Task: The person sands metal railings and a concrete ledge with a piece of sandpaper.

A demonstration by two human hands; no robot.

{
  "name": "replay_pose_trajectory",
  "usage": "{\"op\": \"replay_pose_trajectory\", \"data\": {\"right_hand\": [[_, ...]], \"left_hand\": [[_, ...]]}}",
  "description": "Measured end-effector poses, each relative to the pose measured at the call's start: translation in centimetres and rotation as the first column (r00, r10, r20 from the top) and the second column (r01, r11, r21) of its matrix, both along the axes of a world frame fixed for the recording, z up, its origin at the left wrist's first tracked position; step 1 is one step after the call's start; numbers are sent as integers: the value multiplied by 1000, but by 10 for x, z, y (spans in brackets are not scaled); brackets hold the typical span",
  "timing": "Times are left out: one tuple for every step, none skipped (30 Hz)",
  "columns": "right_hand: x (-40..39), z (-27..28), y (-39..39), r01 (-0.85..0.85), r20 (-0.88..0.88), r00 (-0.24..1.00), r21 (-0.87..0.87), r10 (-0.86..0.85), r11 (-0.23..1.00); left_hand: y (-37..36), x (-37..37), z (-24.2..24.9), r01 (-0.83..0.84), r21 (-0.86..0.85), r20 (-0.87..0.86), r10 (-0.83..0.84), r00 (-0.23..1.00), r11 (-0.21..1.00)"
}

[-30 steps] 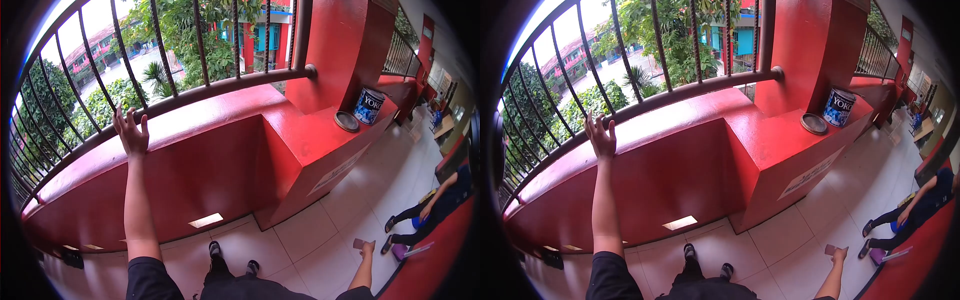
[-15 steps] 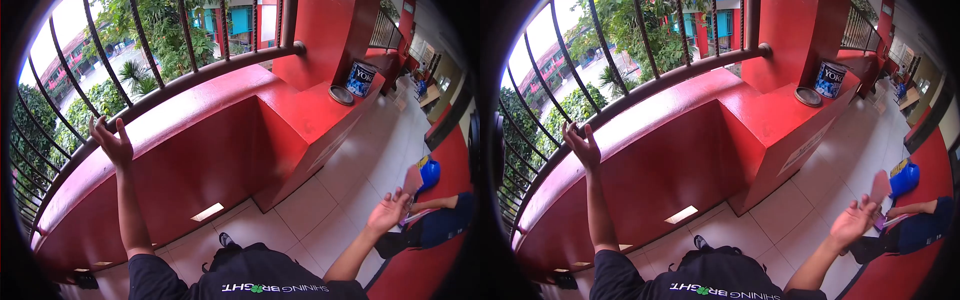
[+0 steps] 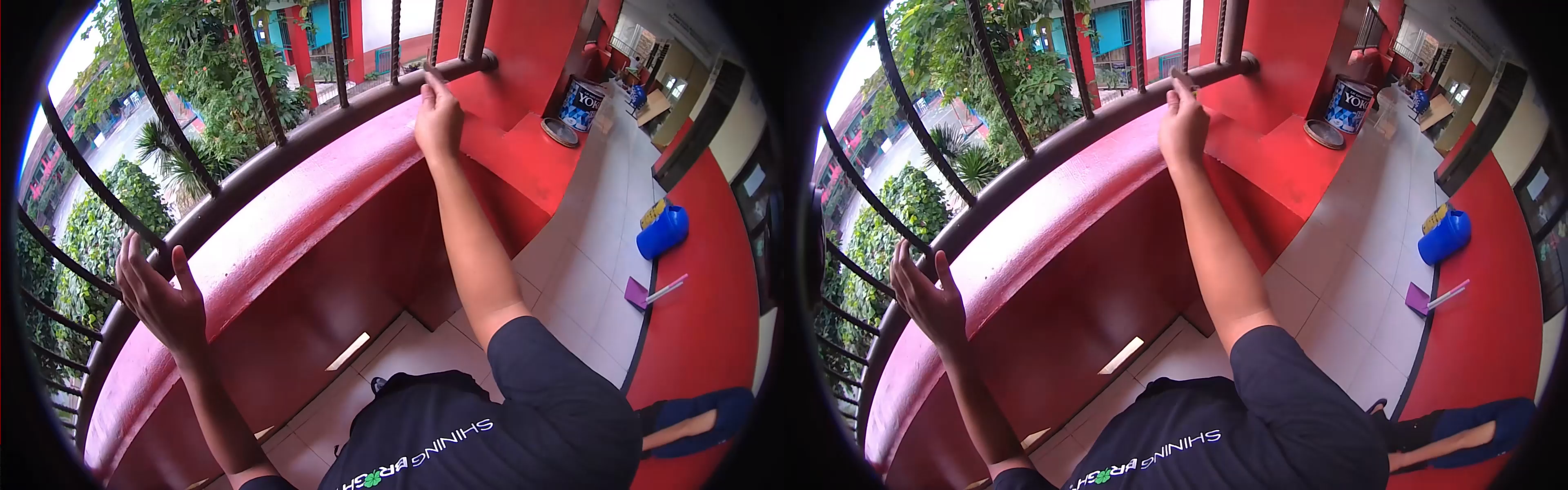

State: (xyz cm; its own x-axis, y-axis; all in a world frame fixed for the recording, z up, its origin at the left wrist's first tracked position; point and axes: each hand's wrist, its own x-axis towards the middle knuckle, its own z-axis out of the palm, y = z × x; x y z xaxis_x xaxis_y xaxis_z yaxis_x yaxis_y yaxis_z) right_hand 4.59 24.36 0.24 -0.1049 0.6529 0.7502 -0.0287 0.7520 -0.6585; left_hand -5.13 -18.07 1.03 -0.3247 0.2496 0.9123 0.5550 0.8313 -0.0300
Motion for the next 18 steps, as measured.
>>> {"op": "replay_pose_trajectory", "data": {"right_hand": [[-8, -6, -21, -17, 74, 997, -26, 19, 1000], [-13, -12, -42, -56, 86, 995, 54, 52, 997], [-15, -18, -63, -98, 101, 991, 133, 85, 986], [-15, -22, -83, -134, 122, 986, 196, 111, 971], [-15, -23, -92, -112, 121, 989, 216, 87, 970], [-16, -18, -89, -93, 84, 993, 121, 83, 988], [-14, -14, -84, -74, 50, 996, 20, 73, 997], [-13, -14, -85, -36, 69, 997, 5, 36, 999], [-13, -16, -94, -32, 67, 997, 6, 31, 999], [-12, -20, -107, -71, 115, 992, 140, 55, 988], [-12, -23, -116, -118, 170, 983, 265, 74, 957], [-12, -28, -108, -138, 113, 988, 311, 108, 940], [-7, -24, -100, -135, 96, 989, 255, 113, 958], [-4, -23, -98, -120, 128, 986, 141, 103, 983], [-2, -21, -100, -97, 163, 982, 22, 92, 995], [-6, -23, -113, -166, 99, 984, 177, 151, 970], [-5, -27, -128, -204, 202, 969, 310, 145, 929], [-2, -22, -138, -259, 253, 952, 358, 174, 897]], "left_hand": [[-1, 2, 0, 29, 15, 38, -30, 999, 999], [-1, 2, 1, 34, 12, 48, -35, 998, 999], [-2, 2, 1, 38, 14, 47, -38, 998, 999], [-3, 2, 1, 47, 22, 63, -48, 997, 999], [-4, 3, 0, 54, 29, 79, -56, 995, 998], [-4, 3, 0, 49, 27, 86, -51, 995, 998], [-6, 3, 0, 52, 22, 92, -54, 994, 998], [-7, 4, -1, 51, 14, 97, -52, 994, 999], [-6, 3, 1, 50, 12, 95, -51, 994, 999], [-4, 4, 2, 53, 16, 90, -55, 994, 998], [-4, 6, 2, 59, 35, 102, -62, 993, 998], [-6, 8, 2, 61, 50, 115, -66, 991, 997], [-6, 8, 2, 54, 54, 116, -60, 991, 997], [-6, 8, 1, 45, 50, 118, -51, 992, 998], [-6, 9, 1, 40, 43, 121, -45, 992, 998], [-6, 11, 3, 41, 21, 153, -44, 987, 999], [-6, 10, 5, 37, 24, 151, -41, 988, 999], [-7, 9, 4, 20, -12, 159, -18, 987, 1000]]}}
